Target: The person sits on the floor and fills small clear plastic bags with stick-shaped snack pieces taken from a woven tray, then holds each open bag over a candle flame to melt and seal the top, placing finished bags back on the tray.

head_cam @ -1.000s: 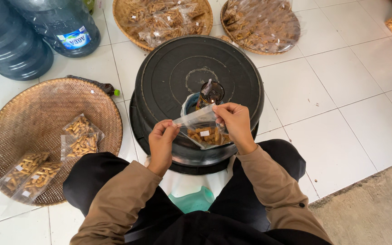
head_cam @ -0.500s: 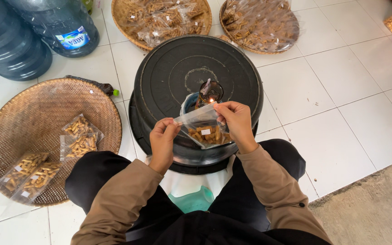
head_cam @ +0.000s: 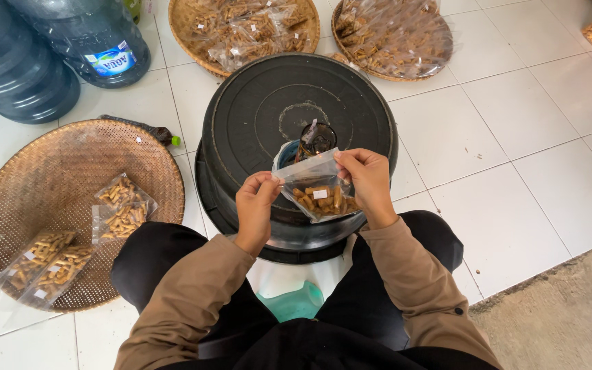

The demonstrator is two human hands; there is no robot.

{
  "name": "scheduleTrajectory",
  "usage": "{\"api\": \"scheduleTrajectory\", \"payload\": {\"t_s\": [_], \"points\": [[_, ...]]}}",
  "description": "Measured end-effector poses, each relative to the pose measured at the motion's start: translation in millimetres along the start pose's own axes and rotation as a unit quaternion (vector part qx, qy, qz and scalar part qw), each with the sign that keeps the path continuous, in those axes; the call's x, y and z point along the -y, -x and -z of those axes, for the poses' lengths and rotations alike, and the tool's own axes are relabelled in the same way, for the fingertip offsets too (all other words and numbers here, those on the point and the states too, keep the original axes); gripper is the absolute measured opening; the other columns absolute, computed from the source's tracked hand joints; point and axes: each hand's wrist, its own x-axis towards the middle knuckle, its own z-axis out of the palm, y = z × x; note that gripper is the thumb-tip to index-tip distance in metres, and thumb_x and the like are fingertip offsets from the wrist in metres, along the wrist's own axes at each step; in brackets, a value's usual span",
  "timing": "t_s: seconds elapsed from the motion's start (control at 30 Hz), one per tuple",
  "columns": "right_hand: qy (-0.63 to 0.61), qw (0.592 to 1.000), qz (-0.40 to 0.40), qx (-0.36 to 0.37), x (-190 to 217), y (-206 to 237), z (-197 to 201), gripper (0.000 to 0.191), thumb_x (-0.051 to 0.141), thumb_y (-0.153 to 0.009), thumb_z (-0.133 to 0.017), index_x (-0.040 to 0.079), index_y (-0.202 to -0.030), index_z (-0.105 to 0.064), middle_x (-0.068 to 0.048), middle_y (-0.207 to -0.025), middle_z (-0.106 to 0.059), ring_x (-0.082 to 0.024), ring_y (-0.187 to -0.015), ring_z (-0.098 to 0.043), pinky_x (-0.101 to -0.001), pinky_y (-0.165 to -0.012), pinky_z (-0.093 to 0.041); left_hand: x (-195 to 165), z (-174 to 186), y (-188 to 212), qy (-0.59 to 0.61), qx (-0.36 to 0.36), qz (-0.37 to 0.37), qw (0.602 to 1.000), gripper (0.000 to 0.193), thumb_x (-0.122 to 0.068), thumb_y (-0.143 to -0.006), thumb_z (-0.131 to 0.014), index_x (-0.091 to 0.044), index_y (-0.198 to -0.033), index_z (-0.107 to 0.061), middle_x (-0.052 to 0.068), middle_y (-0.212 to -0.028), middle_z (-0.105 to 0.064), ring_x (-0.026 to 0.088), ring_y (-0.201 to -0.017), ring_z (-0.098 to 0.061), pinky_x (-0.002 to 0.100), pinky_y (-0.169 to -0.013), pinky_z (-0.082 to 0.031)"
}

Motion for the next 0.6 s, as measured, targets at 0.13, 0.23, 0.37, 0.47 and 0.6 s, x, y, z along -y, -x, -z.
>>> {"api": "scheduleTrajectory", "payload": {"t_s": [0.13,0.23,0.37,0.47,0.6], "points": [[-0.003,1.0,0.01,-0.007,4.9,7.8,-0.9,0.012,0.007,-0.09,-0.077,-0.004,-0.086,-0.074,-0.005,-0.071,-0.069,-0.008,-0.057,-0.06,-0.0198,-0.051,-0.044,-2.1,5.4,6.8,-0.002,0.0,0.011,1.0,0.015,-0.009,-0.094,-0.069,0.001,-0.105,-0.065,0.007,-0.094,-0.074,0.011,-0.088,-0.069,0.025,-0.082,-0.054],[-0.003,1.0,0.002,-0.021,3.9,5.9,3.2,0.01,0.007,-0.089,-0.077,-0.003,-0.088,-0.075,-0.005,-0.072,-0.07,-0.008,-0.056,-0.059,-0.0195,-0.05,-0.043,-0.7,8.6,4.6,-0.002,0.01,0.01,1.0,0.016,-0.009,-0.094,-0.069,0.0,-0.106,-0.065,0.008,-0.094,-0.074,0.011,-0.087,-0.068,0.024,-0.081,-0.053],[-0.015,0.999,0.008,-0.029,-23.5,6.9,-11.8,0.01,0.007,-0.089,-0.077,-0.004,-0.088,-0.075,-0.006,-0.072,-0.069,-0.008,-0.056,-0.059,-0.0194,-0.049,-0.043,0.4,25.9,0.6,0.02,0.012,0.017,1.0,0.015,-0.007,-0.093,-0.069,0.001,-0.105,-0.065,0.007,-0.093,-0.073,0.012,-0.086,-0.069,0.024,-0.081,-0.054],[-0.014,0.999,0.008,-0.037,-32.4,8.1,-12.6,0.01,0.006,-0.089,-0.077,-0.004,-0.088,-0.075,-0.006,-0.072,-0.069,-0.008,-0.056,-0.059,-0.0191,-0.049,-0.043,4.1,30.3,-2.1,0.02,0.011,0.032,0.999,0.015,-0.007,-0.093,-0.07,0.001,-0.105,-0.066,0.007,-0.092,-0.073,0.011,-0.086,-0.069,0.024,-0.081,-0.055],[-0.012,0.999,0.01,-0.048,-29.7,6.9,-7.1,0.01,0.006,-0.089,-0.077,-0.003,-0.088,-0.075,-0.006,-0.072,-0.069,-0.008,-0.056,-0.059,-0.0187,-0.05,-0.044,8.4,26.5,-4.9,0.026,0.016,0.041,0.999,0.016,-0.008,-0.093,-0.071,0.001,-0.105,-0.067,0.007,-0.093,-0.073,0.01,-0.085,-0.067,0.023,-0.081,-0.055]]}}
